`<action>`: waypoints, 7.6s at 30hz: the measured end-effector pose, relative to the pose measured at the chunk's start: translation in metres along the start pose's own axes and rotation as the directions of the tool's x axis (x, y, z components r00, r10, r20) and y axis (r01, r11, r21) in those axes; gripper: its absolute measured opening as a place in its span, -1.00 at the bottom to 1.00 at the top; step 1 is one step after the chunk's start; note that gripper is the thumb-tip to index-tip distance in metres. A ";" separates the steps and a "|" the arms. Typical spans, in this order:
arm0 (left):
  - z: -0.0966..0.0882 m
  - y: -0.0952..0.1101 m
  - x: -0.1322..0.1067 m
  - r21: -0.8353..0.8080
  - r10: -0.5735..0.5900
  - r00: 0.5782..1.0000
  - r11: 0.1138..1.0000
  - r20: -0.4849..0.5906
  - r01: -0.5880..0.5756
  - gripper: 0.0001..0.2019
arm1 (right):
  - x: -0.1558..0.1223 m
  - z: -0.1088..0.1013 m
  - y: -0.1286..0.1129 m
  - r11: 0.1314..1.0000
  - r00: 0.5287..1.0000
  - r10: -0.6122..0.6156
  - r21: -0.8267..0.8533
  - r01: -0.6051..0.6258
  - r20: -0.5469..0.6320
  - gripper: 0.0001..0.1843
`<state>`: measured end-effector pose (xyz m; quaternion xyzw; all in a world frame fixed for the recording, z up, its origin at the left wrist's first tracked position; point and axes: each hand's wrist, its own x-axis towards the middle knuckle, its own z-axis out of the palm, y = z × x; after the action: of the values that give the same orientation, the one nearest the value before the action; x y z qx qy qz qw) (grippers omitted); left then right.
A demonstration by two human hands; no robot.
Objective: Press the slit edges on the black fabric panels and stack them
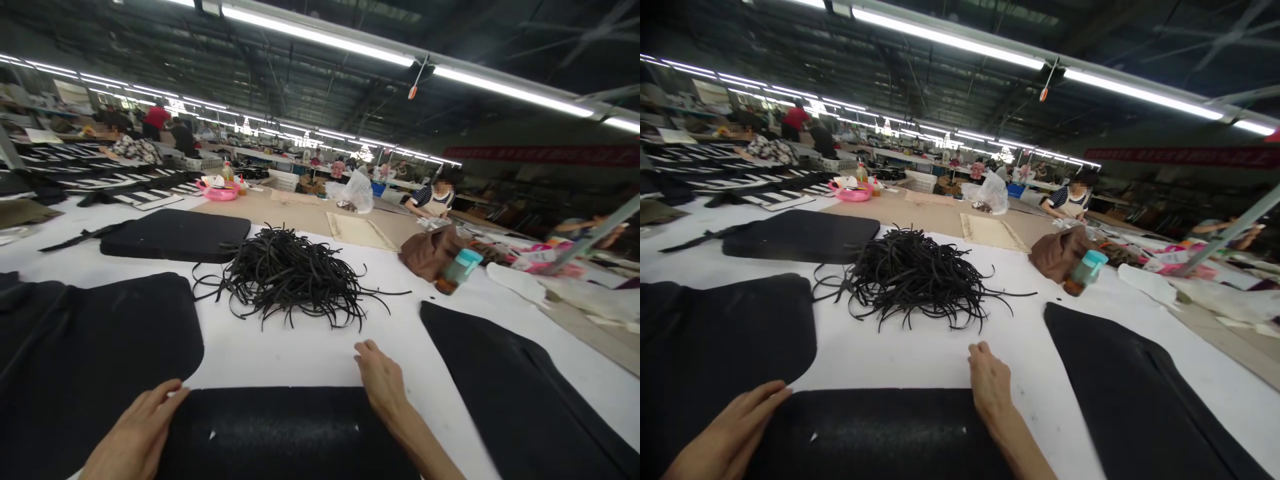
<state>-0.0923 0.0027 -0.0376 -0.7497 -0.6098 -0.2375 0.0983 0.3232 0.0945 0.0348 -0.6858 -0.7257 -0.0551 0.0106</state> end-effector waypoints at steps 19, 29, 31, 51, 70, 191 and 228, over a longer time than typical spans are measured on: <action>-0.036 0.119 0.071 -0.494 0.155 0.905 0.867 0.397 0.068 -0.69 | 0.024 0.011 -0.026 0.943 0.946 -0.313 0.085 0.320 -0.085 -0.70; -0.023 0.142 0.134 -0.455 0.010 0.932 0.875 0.363 0.168 -0.77 | 0.010 -0.016 -0.098 0.828 0.831 -0.517 0.127 0.547 -0.205 -0.79; -0.021 0.134 0.138 -0.413 -0.060 0.931 0.884 0.361 0.217 -0.74 | 0.013 -0.017 -0.105 0.828 0.827 -0.516 0.115 0.548 -0.223 -0.78; -0.078 0.118 0.068 -0.547 -0.030 0.862 0.762 0.505 0.347 -0.72 | -0.060 -0.036 -0.079 0.776 0.859 -0.476 0.370 0.511 -0.187 -0.77; -0.063 0.097 0.026 -0.363 -0.369 0.475 0.333 0.799 0.870 -0.58 | -0.089 0.001 0.012 0.484 0.829 0.008 0.723 -0.493 0.560 -0.76; -0.021 0.096 0.115 -0.435 -0.043 0.869 0.853 0.493 0.289 -0.79 | 0.001 -0.004 -0.110 0.781 0.779 -0.558 0.136 0.609 -0.285 -0.78; -0.018 0.082 0.057 -0.341 -0.356 0.561 0.519 0.747 0.784 -0.88 | -0.051 0.031 0.037 0.633 0.862 -0.032 0.678 -0.374 0.506 -0.58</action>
<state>-0.0093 0.0244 0.0167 -0.5042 -0.7080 -0.2038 -0.4506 0.3646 0.0488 0.0023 -0.6772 -0.5894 0.4227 0.1241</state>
